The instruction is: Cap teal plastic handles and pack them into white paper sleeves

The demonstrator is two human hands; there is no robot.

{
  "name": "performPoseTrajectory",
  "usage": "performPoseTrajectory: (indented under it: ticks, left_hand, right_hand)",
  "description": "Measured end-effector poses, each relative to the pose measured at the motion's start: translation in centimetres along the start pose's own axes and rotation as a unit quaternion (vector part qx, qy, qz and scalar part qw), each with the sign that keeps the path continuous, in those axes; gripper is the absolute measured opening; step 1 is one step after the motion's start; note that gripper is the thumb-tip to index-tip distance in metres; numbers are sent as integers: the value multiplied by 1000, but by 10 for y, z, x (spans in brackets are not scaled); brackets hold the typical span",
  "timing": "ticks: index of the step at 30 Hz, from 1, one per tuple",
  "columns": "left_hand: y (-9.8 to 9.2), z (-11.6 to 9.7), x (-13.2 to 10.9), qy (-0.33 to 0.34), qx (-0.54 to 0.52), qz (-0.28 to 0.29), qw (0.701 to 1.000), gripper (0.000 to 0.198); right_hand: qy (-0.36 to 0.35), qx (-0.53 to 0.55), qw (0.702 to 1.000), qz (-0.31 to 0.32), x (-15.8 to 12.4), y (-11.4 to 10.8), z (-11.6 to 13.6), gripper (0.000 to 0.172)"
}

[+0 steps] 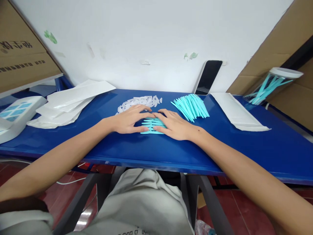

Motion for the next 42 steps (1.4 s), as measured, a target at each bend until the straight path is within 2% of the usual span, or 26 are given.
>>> performPoseTrajectory:
  ticks: [9,15,18,23,30,42]
  left_hand:
    - [-10,14,-1,-31,45,-47,997,55]
    - [-16,19,-2,-43,54,-68,995,54]
    - [-19,23,-3,-59,50,-82,994,54]
    - [-23,29,-4,-73,43,-104,991,55]
    - [-15,16,-2,-12,57,-74,995,53]
    - [-12,10,-1,-8,29,-47,998,52]
  right_hand:
    - [-4,-4,1000,-2,1,-2,1,75]
    - [-51,0,997,-54,-6,-22,11,55]
    - [-82,3,996,-45,-8,-23,17,45]
    - [-94,9,995,-29,-8,-17,20,42]
    - [-92,3,995,-29,-9,-18,21,45]
    - [-87,-9,995,-46,-7,-18,18,42]
Point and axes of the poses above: each hand's wrist, its own x-axis towards the middle knuckle, its own y-axis out of the palm, z = x × y, the point moved 9 cm from there along x, towards the middle knuckle, and after that the axes turned 7 degrees about z, right-handed, at the moved point
